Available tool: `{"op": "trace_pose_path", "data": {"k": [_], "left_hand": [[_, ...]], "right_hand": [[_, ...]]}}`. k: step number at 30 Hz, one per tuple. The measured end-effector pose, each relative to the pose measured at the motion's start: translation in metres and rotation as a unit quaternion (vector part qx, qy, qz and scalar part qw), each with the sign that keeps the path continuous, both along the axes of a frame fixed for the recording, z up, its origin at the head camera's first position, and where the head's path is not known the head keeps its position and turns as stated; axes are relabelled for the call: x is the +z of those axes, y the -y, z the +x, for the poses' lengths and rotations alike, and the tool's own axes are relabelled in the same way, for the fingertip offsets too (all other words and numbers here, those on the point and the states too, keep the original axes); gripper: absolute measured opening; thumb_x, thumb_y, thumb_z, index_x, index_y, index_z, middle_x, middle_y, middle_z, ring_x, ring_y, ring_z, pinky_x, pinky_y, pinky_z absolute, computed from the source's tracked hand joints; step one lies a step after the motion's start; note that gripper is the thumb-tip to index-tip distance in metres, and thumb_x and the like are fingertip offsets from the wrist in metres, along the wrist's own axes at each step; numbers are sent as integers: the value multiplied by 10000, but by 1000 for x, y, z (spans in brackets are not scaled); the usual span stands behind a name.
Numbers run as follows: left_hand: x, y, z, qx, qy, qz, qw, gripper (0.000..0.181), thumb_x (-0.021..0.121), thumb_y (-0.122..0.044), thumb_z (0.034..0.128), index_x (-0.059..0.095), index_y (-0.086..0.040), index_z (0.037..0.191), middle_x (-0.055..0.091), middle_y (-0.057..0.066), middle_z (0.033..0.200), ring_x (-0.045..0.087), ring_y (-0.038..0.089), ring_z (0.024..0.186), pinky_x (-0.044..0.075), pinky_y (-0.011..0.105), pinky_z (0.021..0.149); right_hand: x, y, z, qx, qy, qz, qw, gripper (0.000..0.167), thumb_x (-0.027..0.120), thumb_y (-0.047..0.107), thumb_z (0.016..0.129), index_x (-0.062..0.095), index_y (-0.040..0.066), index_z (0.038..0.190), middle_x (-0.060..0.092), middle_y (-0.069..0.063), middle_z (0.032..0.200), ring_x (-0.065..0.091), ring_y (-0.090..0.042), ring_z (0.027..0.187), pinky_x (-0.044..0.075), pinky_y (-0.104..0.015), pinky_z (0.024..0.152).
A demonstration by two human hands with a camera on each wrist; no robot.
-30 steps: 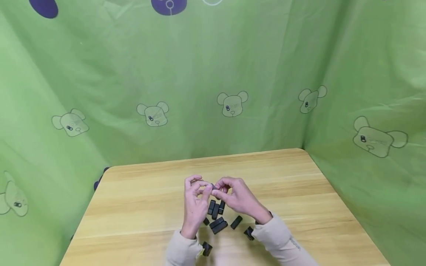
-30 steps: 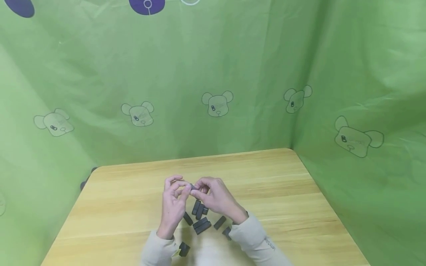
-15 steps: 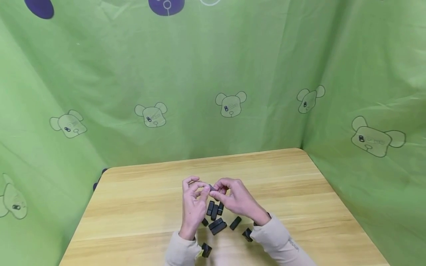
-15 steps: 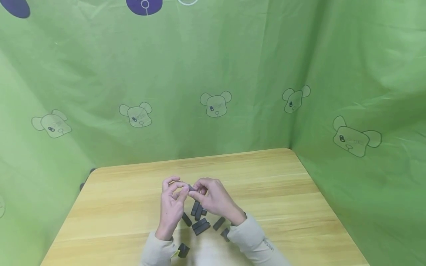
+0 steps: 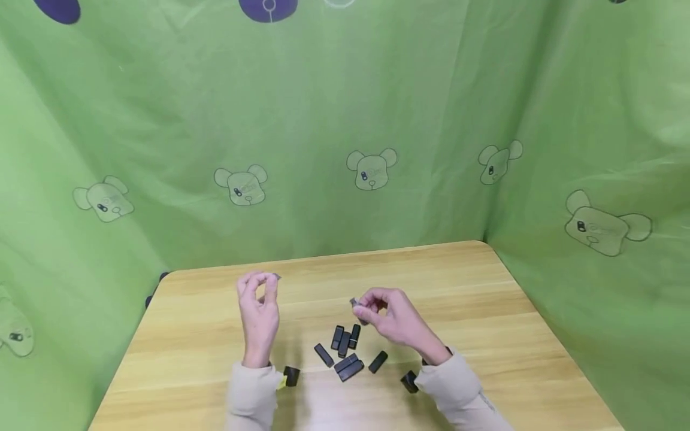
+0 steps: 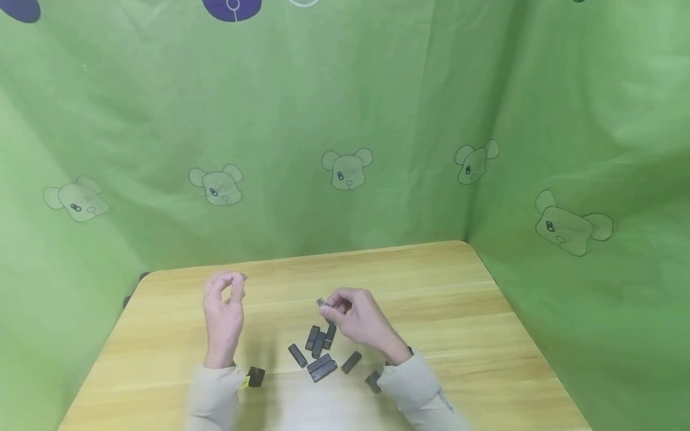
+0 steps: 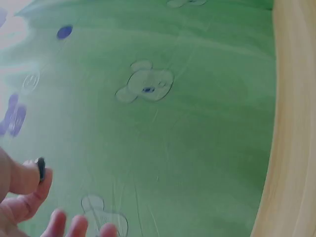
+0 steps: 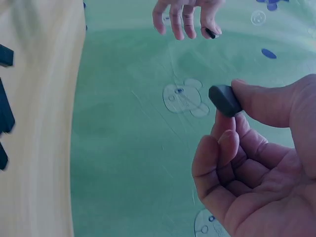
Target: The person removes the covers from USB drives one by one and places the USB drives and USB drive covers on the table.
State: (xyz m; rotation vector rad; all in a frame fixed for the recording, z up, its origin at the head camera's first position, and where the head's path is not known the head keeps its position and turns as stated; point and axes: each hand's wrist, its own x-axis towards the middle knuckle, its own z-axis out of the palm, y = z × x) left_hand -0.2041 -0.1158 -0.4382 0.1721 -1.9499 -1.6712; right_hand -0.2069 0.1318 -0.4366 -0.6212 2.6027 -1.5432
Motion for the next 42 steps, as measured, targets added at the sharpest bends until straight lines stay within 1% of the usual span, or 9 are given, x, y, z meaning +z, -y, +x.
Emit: {"op": "trace_pose_path", "data": {"k": [3, 5, 10, 16, 24, 27, 33, 37, 42], "left_hand": [[2, 4, -1, -529, 233, -56, 9983, 253, 594, -234, 1029, 676, 4, 1049, 615, 125, 1126, 540, 108, 1022, 500, 300, 859], [-2, 2, 0, -694, 382, -65, 9968, 222, 617, -238, 1019, 688, -29, 1038, 699, 146, 1052, 598, 107, 956, 512, 264, 800], [-11, 2, -2, -541, 573, 0, 9969, 167, 673, -244, 986, 721, -88, 1018, 786, 136, 919, 658, 63, 855, 502, 213, 678], [-18, 19, -12, -294, 706, -136, 9970, 193, 708, -271, 963, 755, -97, 1033, 795, 117, 895, 659, 72, 785, 502, 197, 625], [-30, 41, -28, -165, 922, -267, 9952, 143, 709, -133, 948, 714, -48, 1063, 779, 178, 929, 625, 30, 679, 520, 168, 644], [-35, 47, -31, -89, 1222, -407, 9916, 142, 690, -156, 962, 702, -51, 1058, 775, 176, 966, 628, 34, 714, 517, 188, 679], [-42, 55, -34, 65, 1637, -697, 9840, 191, 688, -220, 965, 719, -60, 1064, 734, 158, 1060, 650, 168, 851, 512, 261, 749], [-49, 58, -37, 87, 1746, -831, 9811, 196, 698, -208, 954, 736, -45, 1056, 728, 165, 1053, 658, 204, 844, 514, 263, 706], [-58, 62, -39, 71, 1866, -959, 9777, 198, 703, -201, 949, 740, -39, 1057, 737, 172, 1052, 676, 221, 846, 513, 254, 684]], "right_hand": [[1, -7, -10, -302, -45, -37, 9995, 144, 743, 247, 924, 718, 105, 921, 676, -39, 797, 580, -116, 705, 493, -217, 585], [1, -12, -17, -426, -131, -60, 9990, 144, 745, 237, 924, 718, 96, 922, 688, -52, 804, 585, -122, 697, 496, -217, 587], [-2, -27, -38, -680, -203, -33, 9975, 158, 726, 239, 941, 720, 83, 968, 717, -78, 849, 599, -145, 706, 514, -221, 610], [-8, -46, -62, -1323, -100, -9, 9912, 223, 748, 266, 929, 716, 60, 1008, 741, -100, 891, 637, -185, 772, 525, -231, 626], [-24, -69, -90, -1825, 545, -443, 9807, 358, 729, 381, 937, 689, 51, 1071, 733, -11, 895, 630, -99, 770, 535, -225, 663], [-31, -78, -100, -1959, 743, -635, 9757, 391, 729, 388, 936, 682, 40, 1108, 715, 52, 886, 634, -78, 775, 557, -245, 693], [-42, -90, -114, -2271, 1100, -656, 9654, 398, 736, 376, 933, 698, 29, 1125, 686, 128, 842, 609, -74, 786, 540, -234, 689], [-49, -94, -120, -2415, 1297, -481, 9605, 377, 739, 346, 933, 714, 27, 1134, 707, 64, 878, 586, -108, 794, 532, -247, 685], [-65, -98, -130, -2536, 1355, -98, 9577, 357, 745, 340, 929, 747, 36, 1117, 766, -96, 1020, 609, -162, 868, 512, -252, 715]]}}
